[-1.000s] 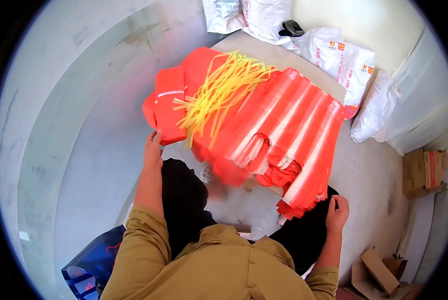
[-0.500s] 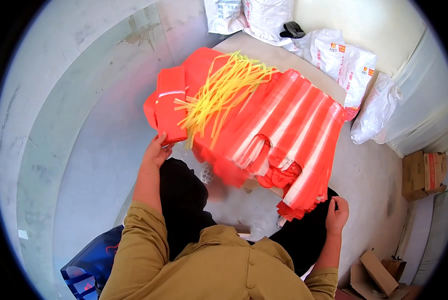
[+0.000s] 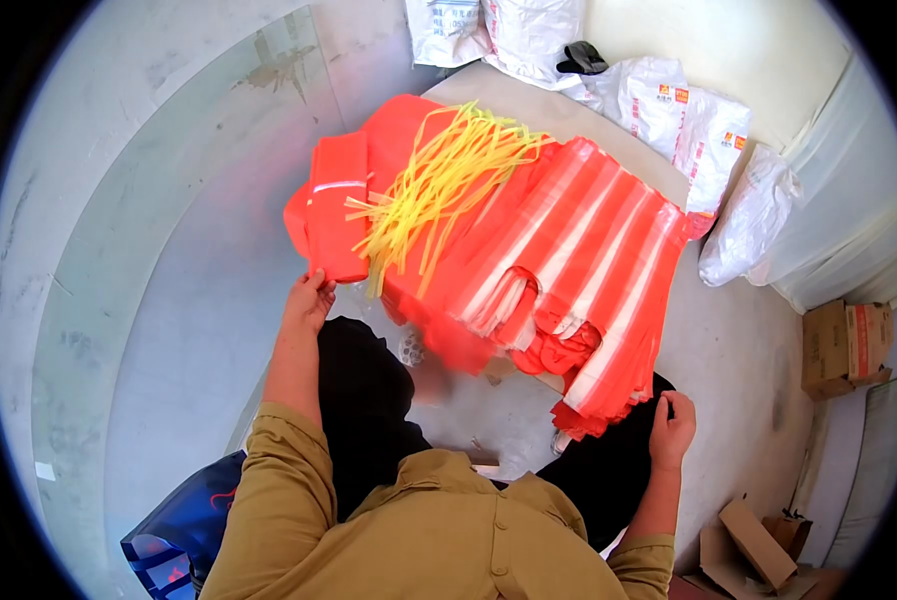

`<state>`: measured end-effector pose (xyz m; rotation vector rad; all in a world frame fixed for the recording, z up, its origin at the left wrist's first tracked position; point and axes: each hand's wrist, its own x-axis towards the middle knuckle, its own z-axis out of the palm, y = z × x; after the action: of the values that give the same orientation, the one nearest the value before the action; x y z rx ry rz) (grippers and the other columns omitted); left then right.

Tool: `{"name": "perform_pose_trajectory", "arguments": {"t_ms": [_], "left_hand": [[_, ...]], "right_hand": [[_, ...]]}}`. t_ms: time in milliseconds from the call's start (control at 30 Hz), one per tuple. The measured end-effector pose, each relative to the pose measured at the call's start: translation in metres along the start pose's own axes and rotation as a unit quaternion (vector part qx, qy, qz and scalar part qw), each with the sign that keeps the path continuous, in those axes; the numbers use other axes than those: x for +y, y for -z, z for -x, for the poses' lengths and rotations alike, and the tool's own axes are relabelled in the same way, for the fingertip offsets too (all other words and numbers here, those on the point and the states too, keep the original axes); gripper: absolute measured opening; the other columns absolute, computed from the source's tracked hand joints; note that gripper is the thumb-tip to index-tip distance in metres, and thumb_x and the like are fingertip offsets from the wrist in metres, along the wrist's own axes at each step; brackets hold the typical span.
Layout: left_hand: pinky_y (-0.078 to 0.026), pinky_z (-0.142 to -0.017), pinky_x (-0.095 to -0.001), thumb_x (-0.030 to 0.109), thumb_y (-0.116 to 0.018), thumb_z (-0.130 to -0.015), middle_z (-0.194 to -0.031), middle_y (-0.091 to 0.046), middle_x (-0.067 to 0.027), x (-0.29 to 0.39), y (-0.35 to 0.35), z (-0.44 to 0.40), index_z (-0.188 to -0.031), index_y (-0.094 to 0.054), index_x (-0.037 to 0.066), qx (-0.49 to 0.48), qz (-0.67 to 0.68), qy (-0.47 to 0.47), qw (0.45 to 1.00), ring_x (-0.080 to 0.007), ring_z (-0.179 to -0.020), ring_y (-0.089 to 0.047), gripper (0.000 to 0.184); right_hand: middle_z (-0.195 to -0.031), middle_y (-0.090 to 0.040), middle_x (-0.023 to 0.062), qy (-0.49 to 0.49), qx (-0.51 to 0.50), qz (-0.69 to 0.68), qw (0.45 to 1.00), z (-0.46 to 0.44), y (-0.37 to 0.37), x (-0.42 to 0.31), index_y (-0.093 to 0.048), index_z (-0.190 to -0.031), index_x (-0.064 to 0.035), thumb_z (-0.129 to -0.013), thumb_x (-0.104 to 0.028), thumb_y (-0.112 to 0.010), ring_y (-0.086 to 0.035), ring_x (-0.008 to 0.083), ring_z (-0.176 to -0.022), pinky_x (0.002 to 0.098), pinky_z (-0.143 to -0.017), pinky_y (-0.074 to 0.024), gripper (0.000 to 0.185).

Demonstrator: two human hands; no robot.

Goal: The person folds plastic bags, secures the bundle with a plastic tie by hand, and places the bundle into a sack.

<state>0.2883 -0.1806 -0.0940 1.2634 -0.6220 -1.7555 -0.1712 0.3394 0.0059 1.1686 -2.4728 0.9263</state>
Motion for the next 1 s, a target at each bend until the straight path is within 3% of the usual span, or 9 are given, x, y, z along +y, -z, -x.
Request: {"name": "perform_pose_trajectory", "arguments": {"t_ms": [300, 500, 800, 1000], "left_hand": [[-0.059, -0.089, -0.0373, 0.021, -0.063, -0.108, -0.116, -0.068, -0.0097, 0.002, 0.002, 0.008, -0.130, -0.056, 0.009, 0.038, 0.120, -0.087, 0.988, -0.0217, -0.098, -0.070, 0.025], [-0.053, -0.089, -0.0408, 0.034, -0.068, -0.105, -0.120, -0.060, -0.0095, 0.006, 0.007, 0.005, -0.140, -0.052, 0.009, 0.065, 0.134, -0.012, 0.989, -0.0223, -0.100, -0.066, 0.046], [-0.047, -0.081, -0.0381, 0.056, -0.083, -0.088, -0.141, -0.038, -0.0127, 0.004, 0.008, 0.004, -0.157, -0.032, 0.017, 0.138, 0.105, -0.016, 0.985, -0.0257, -0.112, -0.053, 0.094], [-0.044, -0.081, -0.0382, 0.058, -0.081, -0.089, -0.137, -0.042, -0.0104, 0.002, 0.013, -0.004, -0.149, -0.043, 0.011, 0.200, 0.119, -0.048, 0.971, -0.0242, -0.107, -0.048, 0.086]], "right_hand": [[-0.106, -0.072, 0.0148, -0.017, -0.023, -0.001, 1.000, 0.002, 0.001, 0.004, -0.071, -0.104, 0.0003, -0.097, -0.005, -0.067, -0.068, 0.0326, -0.101, 0.0394, -0.093, -0.0544, 0.010], [-0.106, -0.072, 0.0148, -0.009, -0.022, 0.008, 1.000, 0.003, 0.000, 0.008, -0.071, -0.104, 0.0002, -0.097, -0.006, -0.068, -0.068, 0.0325, -0.101, 0.0391, -0.093, -0.0545, 0.010], [-0.103, -0.074, 0.0152, -0.010, 0.003, -0.002, 1.000, 0.001, 0.000, 0.001, -0.073, -0.100, -0.0011, -0.093, -0.005, -0.070, -0.069, 0.0351, -0.099, 0.0421, -0.090, -0.0555, 0.008], [-0.103, -0.074, 0.0147, -0.019, 0.002, -0.015, 1.000, 0.000, 0.002, -0.003, -0.073, -0.099, -0.0016, -0.094, -0.006, -0.070, -0.069, 0.0349, -0.100, 0.0421, -0.091, -0.0556, 0.007]]}}
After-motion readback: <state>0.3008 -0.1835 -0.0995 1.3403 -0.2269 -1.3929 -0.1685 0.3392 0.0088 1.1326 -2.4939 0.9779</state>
